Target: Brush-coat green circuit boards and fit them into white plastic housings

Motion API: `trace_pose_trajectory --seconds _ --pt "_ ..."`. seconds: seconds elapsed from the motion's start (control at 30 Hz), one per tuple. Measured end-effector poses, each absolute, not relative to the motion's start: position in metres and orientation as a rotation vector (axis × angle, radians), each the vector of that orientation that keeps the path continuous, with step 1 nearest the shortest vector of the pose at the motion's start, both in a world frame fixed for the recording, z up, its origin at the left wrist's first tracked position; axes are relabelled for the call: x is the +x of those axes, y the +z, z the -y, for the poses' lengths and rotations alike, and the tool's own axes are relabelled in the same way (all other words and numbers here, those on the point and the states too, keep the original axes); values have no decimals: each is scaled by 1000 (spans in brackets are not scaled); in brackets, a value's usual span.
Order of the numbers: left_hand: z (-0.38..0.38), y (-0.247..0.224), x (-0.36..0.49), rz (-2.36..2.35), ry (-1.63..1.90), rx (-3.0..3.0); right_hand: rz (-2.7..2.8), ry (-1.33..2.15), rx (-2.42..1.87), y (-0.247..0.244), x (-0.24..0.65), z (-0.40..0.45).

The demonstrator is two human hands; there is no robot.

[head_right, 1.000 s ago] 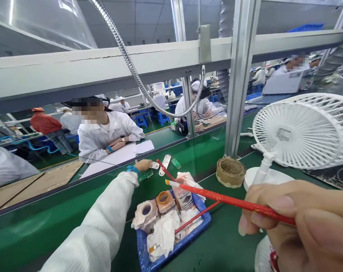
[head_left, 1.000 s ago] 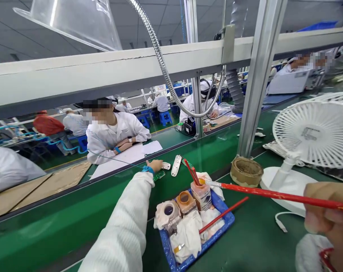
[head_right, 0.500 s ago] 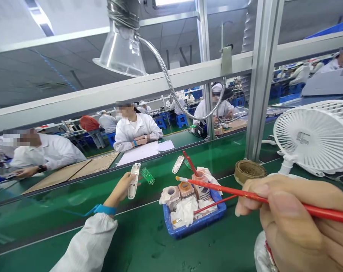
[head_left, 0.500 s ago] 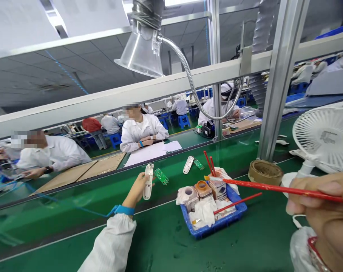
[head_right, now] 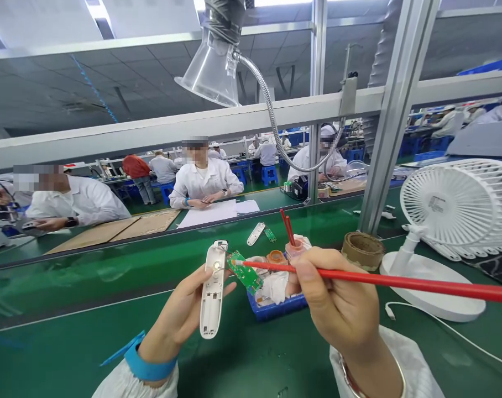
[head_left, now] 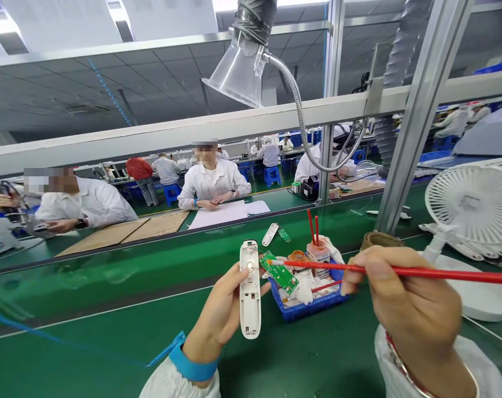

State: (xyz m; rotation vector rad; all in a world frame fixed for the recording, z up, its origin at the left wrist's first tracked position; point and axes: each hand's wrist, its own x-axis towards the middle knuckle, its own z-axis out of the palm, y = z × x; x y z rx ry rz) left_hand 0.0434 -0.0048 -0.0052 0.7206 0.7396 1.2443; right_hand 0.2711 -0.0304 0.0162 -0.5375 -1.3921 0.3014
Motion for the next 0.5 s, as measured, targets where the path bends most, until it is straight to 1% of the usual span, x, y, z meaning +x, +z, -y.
trace_pose_trajectory --seconds 0.23,0.4,0.5 --pt "18 1 39 -773 1214 756 1392 277 -574 23 260 27" --pt "16 0 40 -749 1240 803 1346 346 -582 22 261 28" --pt "17 -1 41 -835 1239 887 1349 340 -594 19 260 30"
